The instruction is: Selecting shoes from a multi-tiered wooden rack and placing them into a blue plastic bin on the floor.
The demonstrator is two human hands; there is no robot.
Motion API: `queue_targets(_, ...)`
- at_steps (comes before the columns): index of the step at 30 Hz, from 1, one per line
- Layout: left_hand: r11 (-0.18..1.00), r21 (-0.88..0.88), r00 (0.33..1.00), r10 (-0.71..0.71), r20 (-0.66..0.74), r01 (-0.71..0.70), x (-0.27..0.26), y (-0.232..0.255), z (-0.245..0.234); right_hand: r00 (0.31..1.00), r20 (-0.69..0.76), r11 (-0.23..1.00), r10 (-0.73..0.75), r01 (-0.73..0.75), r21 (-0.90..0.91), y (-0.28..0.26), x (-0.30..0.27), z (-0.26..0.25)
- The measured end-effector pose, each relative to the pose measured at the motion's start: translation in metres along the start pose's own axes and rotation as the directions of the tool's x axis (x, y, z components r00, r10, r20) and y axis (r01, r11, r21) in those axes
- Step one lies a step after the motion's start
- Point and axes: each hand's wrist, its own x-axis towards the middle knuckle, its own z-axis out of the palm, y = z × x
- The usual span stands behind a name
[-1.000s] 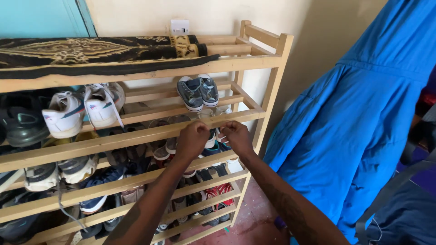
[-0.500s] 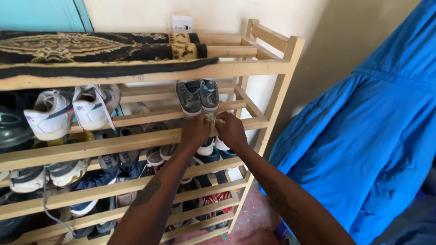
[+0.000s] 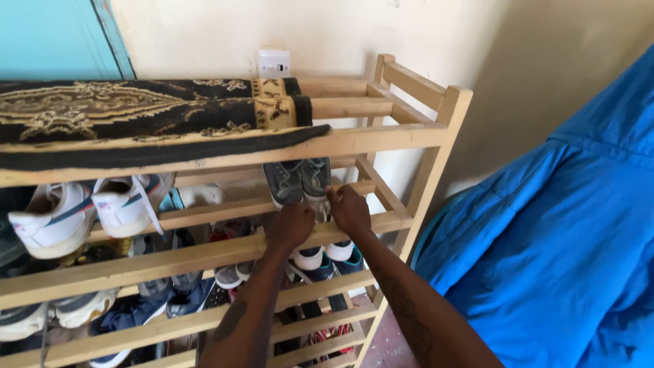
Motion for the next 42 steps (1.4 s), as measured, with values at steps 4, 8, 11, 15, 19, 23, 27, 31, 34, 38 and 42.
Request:
queue_targets(4, 0.999, -0.042, 0.985, -0.015, -0.172, 0.008, 0.008, -0.011, 0.018, 0.959, 0.197, 0.978, 0.202, -0.186, -0.099, -0.025, 0.009, -0.011)
queue_targets(8, 0.984, 0.139, 0.993, -0.111, -0.037, 0.115, -0.004, 0.012, 0.001, 0.848, 0.398, 0.937, 0.350, -0.310, -0.164, -0.041, 0.016, -0.016)
queue_targets(11, 0.966, 0.213, 0.988, -0.154, 0.009, 0.149, -0.004, 0.014, 0.001, 0.811, 0.443, 0.924, 0.381, -0.344, -0.165, -0.040, 0.019, -0.014)
queue_targets(15, 0.958, 0.212, 0.981, -0.194, -0.016, 0.193, -0.003, 0.017, 0.003, 0.823, 0.425, 0.925, 0.376, -0.358, -0.125, -0.039, 0.018, -0.017)
queue_targets(19, 0.970, 0.230, 0.995, -0.065, -0.071, 0.080, 0.006, -0.006, 0.033, 0.776, 0.481, 0.906, 0.408, -0.408, -0.111, -0.045, 0.020, -0.020)
queue_targets(23, 0.952, 0.266, 0.988, -0.151, -0.026, 0.153, -0.006, 0.018, 0.003, 0.763, 0.489, 0.884, 0.422, -0.466, -0.036, -0.044, 0.024, -0.019)
queue_targets(27, 0.960, 0.234, 0.988, -0.155, -0.030, 0.157, -0.002, 0.007, 0.018, 0.792, 0.472, 0.879, 0.386, -0.471, 0.072, -0.037, 0.020, -0.016)
queue_targets(31, 0.965, 0.217, 0.989, -0.141, -0.050, 0.149, -0.002, 0.007, 0.015, 0.791, 0.487, 0.871, 0.369, -0.478, 0.116, -0.032, 0.023, -0.015)
queue_targets(34, 0.967, 0.238, 0.996, -0.089, -0.033, 0.094, -0.006, 0.009, 0.008, 0.792, 0.467, 0.828, 0.394, -0.526, 0.195, -0.034, 0.022, -0.016)
queue_targets(38, 0.979, 0.189, 0.996, -0.070, -0.047, 0.078, -0.006, 0.008, 0.008, 0.855, 0.374, 0.821, 0.359, -0.480, 0.310, -0.039, 0.014, -0.025)
queue_targets(42, 0.981, 0.178, 0.997, -0.075, -0.030, 0.080, -0.009, 0.015, 0.000, 0.875, 0.328, 0.794, 0.356, -0.469, 0.387, -0.037, 0.012, -0.025)
